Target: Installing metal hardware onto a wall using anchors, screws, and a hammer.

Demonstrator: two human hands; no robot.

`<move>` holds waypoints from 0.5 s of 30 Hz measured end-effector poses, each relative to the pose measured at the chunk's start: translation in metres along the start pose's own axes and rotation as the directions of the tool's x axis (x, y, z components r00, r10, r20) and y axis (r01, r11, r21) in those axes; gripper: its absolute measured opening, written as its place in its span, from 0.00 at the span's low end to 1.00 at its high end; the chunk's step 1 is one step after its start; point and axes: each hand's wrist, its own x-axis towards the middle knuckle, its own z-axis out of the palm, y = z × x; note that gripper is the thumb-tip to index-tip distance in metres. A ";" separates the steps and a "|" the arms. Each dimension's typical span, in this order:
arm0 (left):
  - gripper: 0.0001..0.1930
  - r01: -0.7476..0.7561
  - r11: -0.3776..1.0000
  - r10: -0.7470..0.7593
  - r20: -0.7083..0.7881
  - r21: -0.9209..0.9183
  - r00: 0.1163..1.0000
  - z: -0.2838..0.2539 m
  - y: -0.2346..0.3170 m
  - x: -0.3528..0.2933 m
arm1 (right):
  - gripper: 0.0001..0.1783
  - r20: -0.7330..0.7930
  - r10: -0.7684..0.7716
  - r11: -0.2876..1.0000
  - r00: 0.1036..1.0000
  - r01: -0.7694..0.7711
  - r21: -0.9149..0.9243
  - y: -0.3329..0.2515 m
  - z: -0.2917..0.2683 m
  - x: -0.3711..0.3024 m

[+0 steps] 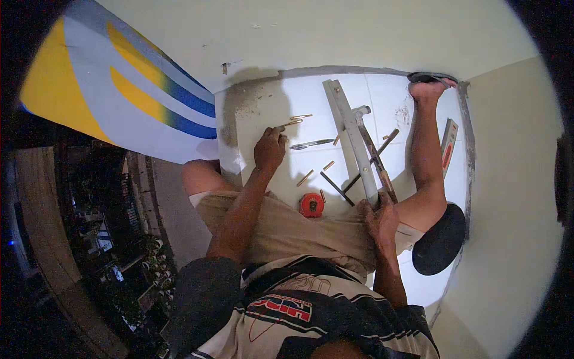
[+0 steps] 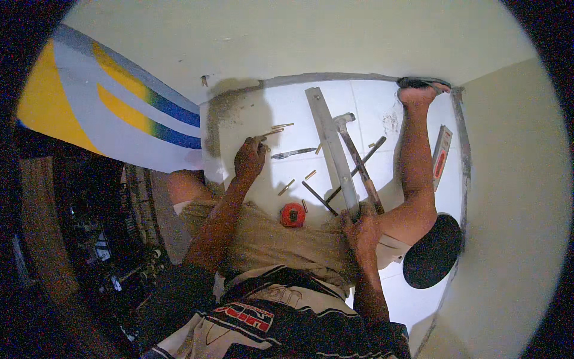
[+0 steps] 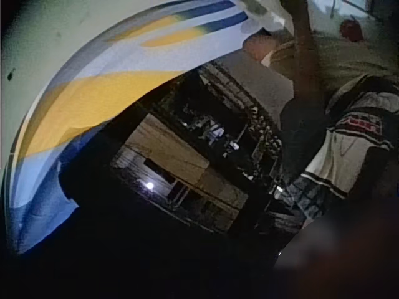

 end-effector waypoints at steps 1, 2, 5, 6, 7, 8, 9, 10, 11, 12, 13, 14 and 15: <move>0.11 0.001 1.000 -0.001 -0.004 0.000 1.000 0.000 0.001 0.002 | 0.21 -0.001 -0.004 1.000 1.000 0.004 0.000 -0.001 0.000 0.003; 0.11 0.006 1.000 -0.006 -0.007 -0.009 1.000 0.001 0.001 0.004 | 0.22 -0.003 -0.046 0.999 0.999 0.046 -0.021 -0.001 -0.002 0.006; 0.10 -0.009 1.000 0.009 -0.016 -0.027 1.000 0.005 -0.002 0.009 | 0.27 0.031 -0.063 0.998 0.998 0.063 -0.004 0.011 -0.003 0.013; 0.10 -0.023 0.999 0.023 -0.014 -0.029 1.000 0.006 -0.004 0.008 | 0.29 0.077 -0.036 0.999 0.996 0.034 0.037 0.009 -0.003 0.014; 0.10 -0.021 0.999 0.021 -0.014 -0.029 1.000 0.006 -0.008 0.007 | 0.29 0.078 -0.037 0.999 0.996 0.035 0.036 0.005 -0.004 0.014; 0.10 -0.033 0.999 0.033 -0.010 -0.042 0.999 0.006 -0.011 0.007 | 0.31 0.100 -0.028 0.994 0.995 0.017 0.104 0.002 -0.007 0.014; 0.10 -0.046 0.997 0.046 -0.004 -0.059 0.999 0.007 -0.011 0.007 | 0.33 0.120 -0.018 0.986 0.993 -0.003 0.168 -0.003 -0.010 0.014; 0.10 -0.045 0.997 0.045 -0.004 -0.062 0.999 0.008 -0.011 0.007 | 0.33 0.120 -0.017 0.986 0.993 -0.003 0.164 -0.001 -0.009 0.015; 0.09 -0.041 0.997 0.041 0.010 -0.059 0.999 0.009 -0.009 0.006 | 0.36 0.096 -0.002 0.964 0.995 -0.024 0.264 0.002 -0.006 0.015; 0.08 -0.034 0.998 0.036 0.025 -0.053 0.999 0.009 -0.010 0.005 | 0.38 0.077 0.015 0.931 0.997 -0.042 0.363 0.000 -0.005 0.015; 0.08 -0.032 0.998 0.033 0.025 -0.052 0.999 0.008 -0.012 0.003 | 0.38 0.079 0.014 0.931 0.997 -0.042 0.362 -0.003 -0.006 0.015; 0.08 -0.024 0.994 0.027 0.021 -0.106 0.999 0.007 -0.015 0.000 | 0.37 0.164 0.081 0.909 0.983 -0.140 0.393 -0.007 -0.009 0.015; 0.08 -0.019 0.987 0.022 0.016 -0.161 1.000 0.007 -0.018 -0.002 | 0.37 0.247 0.143 0.879 0.958 -0.238 0.414 -0.011 -0.012 0.015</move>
